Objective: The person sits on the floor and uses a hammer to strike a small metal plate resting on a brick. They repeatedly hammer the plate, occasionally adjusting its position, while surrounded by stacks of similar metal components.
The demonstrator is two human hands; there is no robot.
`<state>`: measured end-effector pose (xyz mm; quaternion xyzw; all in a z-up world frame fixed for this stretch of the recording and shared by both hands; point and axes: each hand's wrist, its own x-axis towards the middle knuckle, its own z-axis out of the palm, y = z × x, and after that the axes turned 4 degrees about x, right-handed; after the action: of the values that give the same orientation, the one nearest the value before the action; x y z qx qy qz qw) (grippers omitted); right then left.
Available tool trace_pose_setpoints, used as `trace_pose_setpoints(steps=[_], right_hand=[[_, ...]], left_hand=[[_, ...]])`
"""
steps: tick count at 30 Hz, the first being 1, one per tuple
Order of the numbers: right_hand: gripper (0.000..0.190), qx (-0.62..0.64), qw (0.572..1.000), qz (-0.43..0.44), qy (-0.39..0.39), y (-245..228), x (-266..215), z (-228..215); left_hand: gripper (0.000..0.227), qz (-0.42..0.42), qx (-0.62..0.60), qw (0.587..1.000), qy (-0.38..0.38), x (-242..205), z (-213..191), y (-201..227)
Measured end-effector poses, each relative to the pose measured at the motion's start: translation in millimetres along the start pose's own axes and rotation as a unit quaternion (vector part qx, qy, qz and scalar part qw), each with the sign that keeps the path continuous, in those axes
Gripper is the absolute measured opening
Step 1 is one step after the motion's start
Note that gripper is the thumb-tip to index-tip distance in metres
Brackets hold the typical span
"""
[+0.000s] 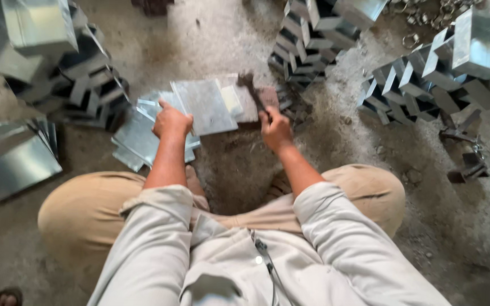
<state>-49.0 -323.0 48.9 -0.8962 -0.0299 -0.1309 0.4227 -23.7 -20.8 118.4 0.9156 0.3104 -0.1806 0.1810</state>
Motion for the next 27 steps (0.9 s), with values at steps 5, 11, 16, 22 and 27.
trace_pose_setpoints(steps=[5,11,16,22,27], right_hand=[[0.034,0.078,0.996,0.036,-0.03,-4.7,1.8,-15.1],[0.03,-0.069,0.992,0.092,-0.059,-2.5,-13.8,-19.4],[0.03,0.068,0.996,-0.031,-0.056,-0.7,-8.8,-23.4],[0.026,-0.06,0.991,0.085,-0.084,-22.5,-14.2,-27.0],[0.029,0.099,0.991,-0.034,-0.086,17.2,-12.2,-24.8]], left_hand=[[0.109,0.01,-0.002,1.0,0.012,2.4,4.4,-3.6],[0.11,-0.001,0.003,1.0,0.003,-7.0,-3.8,1.3],[0.108,0.001,-0.006,1.0,0.004,-6.6,5.6,-5.3],[0.108,0.011,0.005,1.0,0.019,-13.0,-6.2,3.0],[0.103,0.012,-0.023,0.999,0.03,-14.3,-3.6,1.7]])
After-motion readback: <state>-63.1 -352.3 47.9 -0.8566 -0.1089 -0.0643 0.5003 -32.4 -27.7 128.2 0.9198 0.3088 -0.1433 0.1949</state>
